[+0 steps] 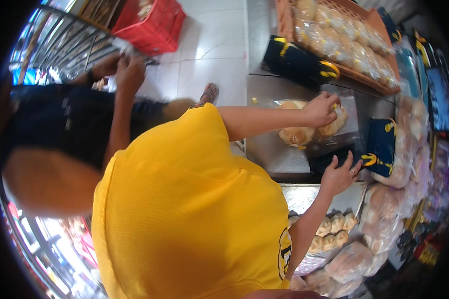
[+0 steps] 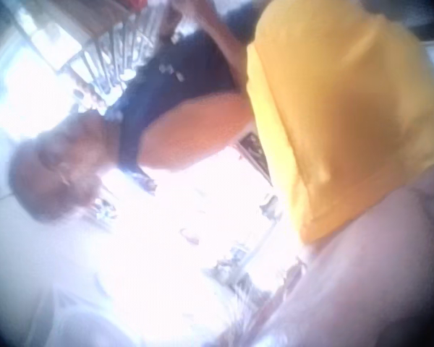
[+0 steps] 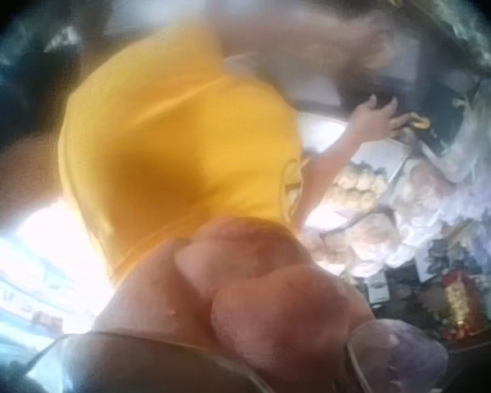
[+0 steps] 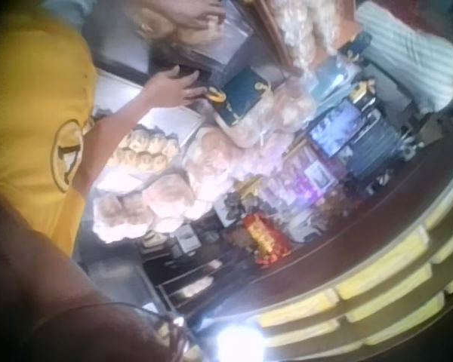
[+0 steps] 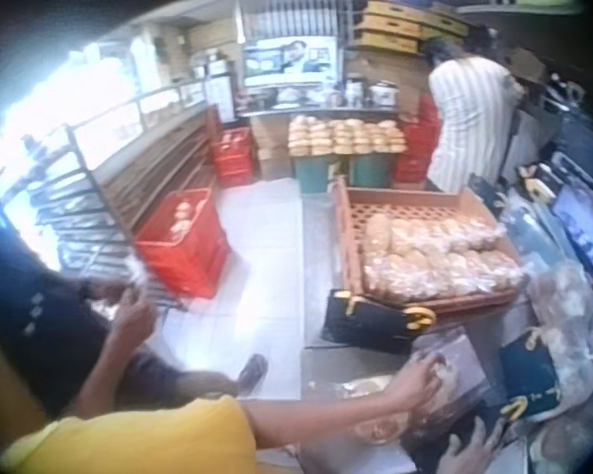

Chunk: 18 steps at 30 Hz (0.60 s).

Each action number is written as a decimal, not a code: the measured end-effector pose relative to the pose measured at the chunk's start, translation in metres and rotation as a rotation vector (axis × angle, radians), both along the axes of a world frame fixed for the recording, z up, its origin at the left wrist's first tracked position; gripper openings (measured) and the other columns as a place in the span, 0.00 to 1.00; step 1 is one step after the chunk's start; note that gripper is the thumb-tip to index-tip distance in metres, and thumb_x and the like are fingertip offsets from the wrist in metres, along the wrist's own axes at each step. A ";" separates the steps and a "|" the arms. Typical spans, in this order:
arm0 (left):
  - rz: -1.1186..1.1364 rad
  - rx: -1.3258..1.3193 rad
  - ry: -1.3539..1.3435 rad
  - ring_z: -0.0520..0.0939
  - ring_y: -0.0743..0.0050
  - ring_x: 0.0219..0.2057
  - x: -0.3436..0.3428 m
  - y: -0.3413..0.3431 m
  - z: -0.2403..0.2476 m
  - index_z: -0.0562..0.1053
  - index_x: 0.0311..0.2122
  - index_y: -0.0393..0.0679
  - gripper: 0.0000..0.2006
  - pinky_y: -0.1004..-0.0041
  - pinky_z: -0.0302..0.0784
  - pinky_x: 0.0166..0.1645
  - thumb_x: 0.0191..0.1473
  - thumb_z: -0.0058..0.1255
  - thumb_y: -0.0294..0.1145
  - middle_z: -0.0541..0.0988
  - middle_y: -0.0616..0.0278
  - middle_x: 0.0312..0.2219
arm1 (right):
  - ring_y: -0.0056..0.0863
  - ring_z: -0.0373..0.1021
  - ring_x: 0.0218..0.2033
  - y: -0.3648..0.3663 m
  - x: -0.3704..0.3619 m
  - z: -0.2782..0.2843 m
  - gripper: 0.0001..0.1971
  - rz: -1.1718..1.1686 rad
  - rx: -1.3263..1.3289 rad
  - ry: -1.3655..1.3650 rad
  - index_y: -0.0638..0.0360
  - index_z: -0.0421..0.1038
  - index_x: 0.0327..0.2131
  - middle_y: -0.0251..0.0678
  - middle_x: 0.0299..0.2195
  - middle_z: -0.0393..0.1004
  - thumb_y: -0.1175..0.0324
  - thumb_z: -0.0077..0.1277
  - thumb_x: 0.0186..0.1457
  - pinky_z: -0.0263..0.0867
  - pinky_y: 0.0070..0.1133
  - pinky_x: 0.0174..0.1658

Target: The person picks up small round bread rolls from a metal tray and places them into clear plastic bags. They then seal the bags using a handheld heat sealer and place the packaged rolls into a red basket. The person also handles cash and coins at a cash register.

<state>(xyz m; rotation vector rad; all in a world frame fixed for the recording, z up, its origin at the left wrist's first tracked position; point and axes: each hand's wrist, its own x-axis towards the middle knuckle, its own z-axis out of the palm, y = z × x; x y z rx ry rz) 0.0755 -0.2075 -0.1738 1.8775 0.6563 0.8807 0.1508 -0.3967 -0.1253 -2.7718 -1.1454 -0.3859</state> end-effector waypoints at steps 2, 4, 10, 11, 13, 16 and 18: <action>0.037 -0.188 0.033 0.71 0.39 0.45 -0.010 0.005 0.004 0.70 0.40 0.44 0.13 0.57 0.67 0.50 0.49 0.49 0.35 0.74 0.41 0.34 | 0.52 0.58 0.56 -0.001 0.000 -0.003 0.24 0.005 -0.011 -0.018 0.47 0.67 0.52 0.49 0.58 0.57 0.58 0.55 0.50 0.53 0.40 0.58; 0.031 -0.201 0.000 0.74 0.46 0.40 -0.021 0.000 0.008 0.71 0.41 0.44 0.12 0.61 0.69 0.45 0.55 0.48 0.39 0.75 0.45 0.33 | 0.49 0.58 0.56 0.001 0.007 -0.012 0.23 0.036 -0.013 -0.043 0.47 0.67 0.51 0.49 0.58 0.58 0.59 0.55 0.50 0.53 0.39 0.58; -0.155 -0.842 -0.392 0.71 0.83 0.32 -0.076 0.023 0.028 0.73 0.34 0.43 0.15 0.75 0.71 0.39 0.60 0.45 0.44 0.74 0.68 0.29 | 0.45 0.59 0.56 0.004 0.006 -0.005 0.23 0.023 -0.020 0.024 0.50 0.69 0.50 0.51 0.56 0.60 0.62 0.57 0.48 0.54 0.37 0.57; -0.222 -0.866 -0.470 0.71 0.84 0.32 -0.096 0.031 0.036 0.73 0.33 0.45 0.15 0.77 0.70 0.38 0.60 0.45 0.45 0.73 0.71 0.29 | 0.45 0.60 0.56 -0.002 0.013 -0.014 0.22 0.078 0.013 -0.003 0.50 0.70 0.48 0.50 0.56 0.61 0.61 0.57 0.48 0.55 0.37 0.56; -0.209 -0.919 -0.333 0.72 0.83 0.32 -0.145 0.048 0.043 0.74 0.35 0.44 0.16 0.79 0.70 0.39 0.59 0.46 0.47 0.74 0.69 0.30 | 0.45 0.60 0.56 -0.004 0.009 -0.012 0.21 0.056 -0.013 -0.012 0.49 0.71 0.48 0.49 0.56 0.61 0.60 0.57 0.48 0.56 0.36 0.55; -0.093 -0.770 0.021 0.73 0.80 0.32 -0.228 0.064 0.044 0.74 0.35 0.42 0.19 0.77 0.71 0.40 0.58 0.47 0.51 0.74 0.65 0.30 | 0.43 0.60 0.55 -0.007 0.013 -0.011 0.21 0.049 -0.044 -0.018 0.47 0.70 0.48 0.47 0.56 0.61 0.59 0.55 0.50 0.56 0.36 0.55; 0.045 -0.681 0.246 0.75 0.75 0.33 -0.284 0.076 -0.012 0.75 0.34 0.42 0.24 0.72 0.72 0.40 0.58 0.43 0.55 0.76 0.60 0.32 | 0.43 0.61 0.55 -0.007 0.017 -0.014 0.20 0.081 -0.050 -0.026 0.47 0.70 0.48 0.46 0.56 0.62 0.59 0.55 0.50 0.57 0.36 0.54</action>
